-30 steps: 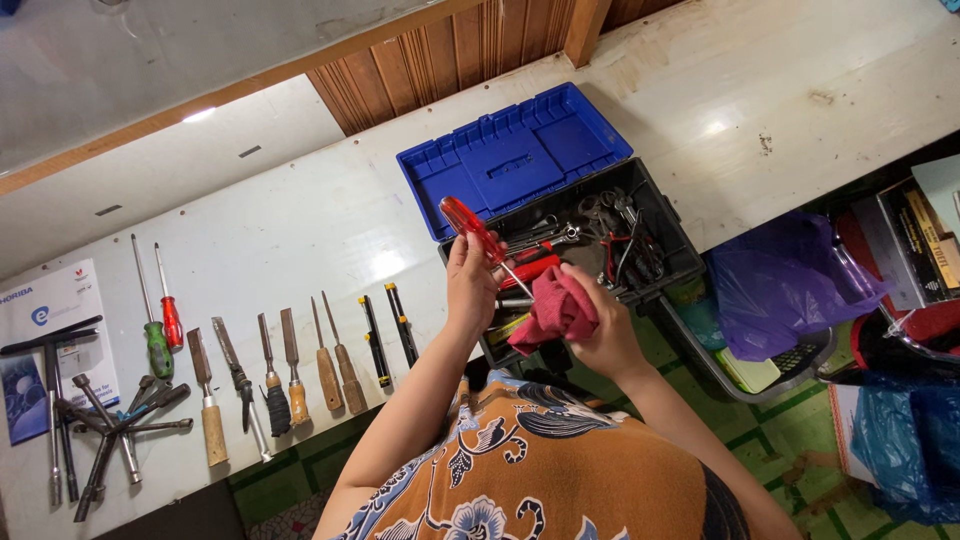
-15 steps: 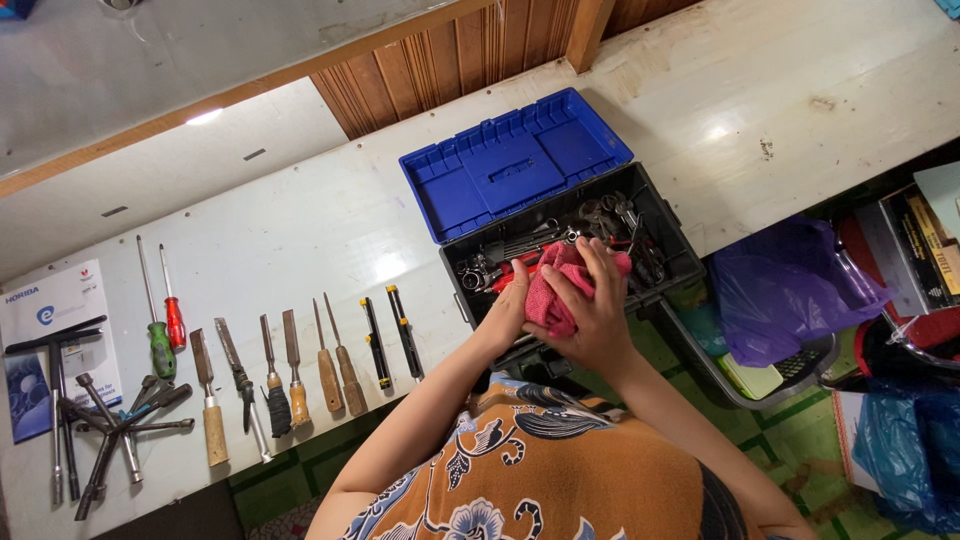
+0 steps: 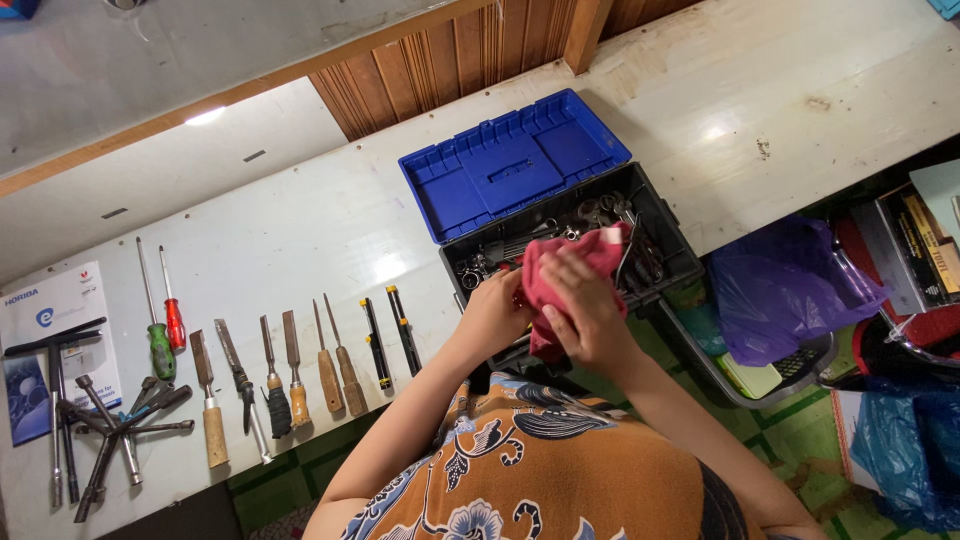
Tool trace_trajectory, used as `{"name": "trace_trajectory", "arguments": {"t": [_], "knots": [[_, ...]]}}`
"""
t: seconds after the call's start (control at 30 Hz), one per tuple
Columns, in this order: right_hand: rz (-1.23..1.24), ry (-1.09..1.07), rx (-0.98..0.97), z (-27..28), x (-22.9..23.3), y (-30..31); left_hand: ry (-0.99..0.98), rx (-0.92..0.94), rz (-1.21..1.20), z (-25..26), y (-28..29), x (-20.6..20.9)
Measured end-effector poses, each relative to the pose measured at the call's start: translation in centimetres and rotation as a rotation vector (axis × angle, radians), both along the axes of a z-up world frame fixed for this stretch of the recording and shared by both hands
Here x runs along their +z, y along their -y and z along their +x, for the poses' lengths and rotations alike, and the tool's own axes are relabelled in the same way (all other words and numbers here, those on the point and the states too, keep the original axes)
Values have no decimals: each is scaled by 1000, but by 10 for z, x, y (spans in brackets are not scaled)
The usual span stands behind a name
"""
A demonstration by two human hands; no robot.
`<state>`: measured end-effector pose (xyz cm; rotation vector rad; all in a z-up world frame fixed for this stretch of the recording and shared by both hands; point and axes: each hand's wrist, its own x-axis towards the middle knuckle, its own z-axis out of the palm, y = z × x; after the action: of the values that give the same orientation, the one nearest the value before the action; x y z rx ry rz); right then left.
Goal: The person wipes tools one at a time with a pink cloth and places them into an open blue toolbox on the workbench, arranging screwdrivers, pliers and other hand tools inside while other tools lie lined up on the bench.
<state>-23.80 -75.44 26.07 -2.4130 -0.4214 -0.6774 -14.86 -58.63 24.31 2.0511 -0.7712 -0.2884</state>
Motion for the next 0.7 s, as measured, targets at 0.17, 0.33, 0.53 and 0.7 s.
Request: {"name": "trace_trajectory", "arguments": {"t": [0.17, 0.33, 0.53, 0.7], "knots": [[-212, 115, -37, 1, -6, 0, 6, -60, -114, -2, -4, 4], [209, -178, -304, 6, -17, 18, 54, -150, 35, -10, -4, 4], [550, -675, -180, 21, -13, 46, 198, -277, 94, -10, 0, -4], [-83, -557, 43, 7, 4, 29, 176, -463, 206, 2, -9, 0]]}}
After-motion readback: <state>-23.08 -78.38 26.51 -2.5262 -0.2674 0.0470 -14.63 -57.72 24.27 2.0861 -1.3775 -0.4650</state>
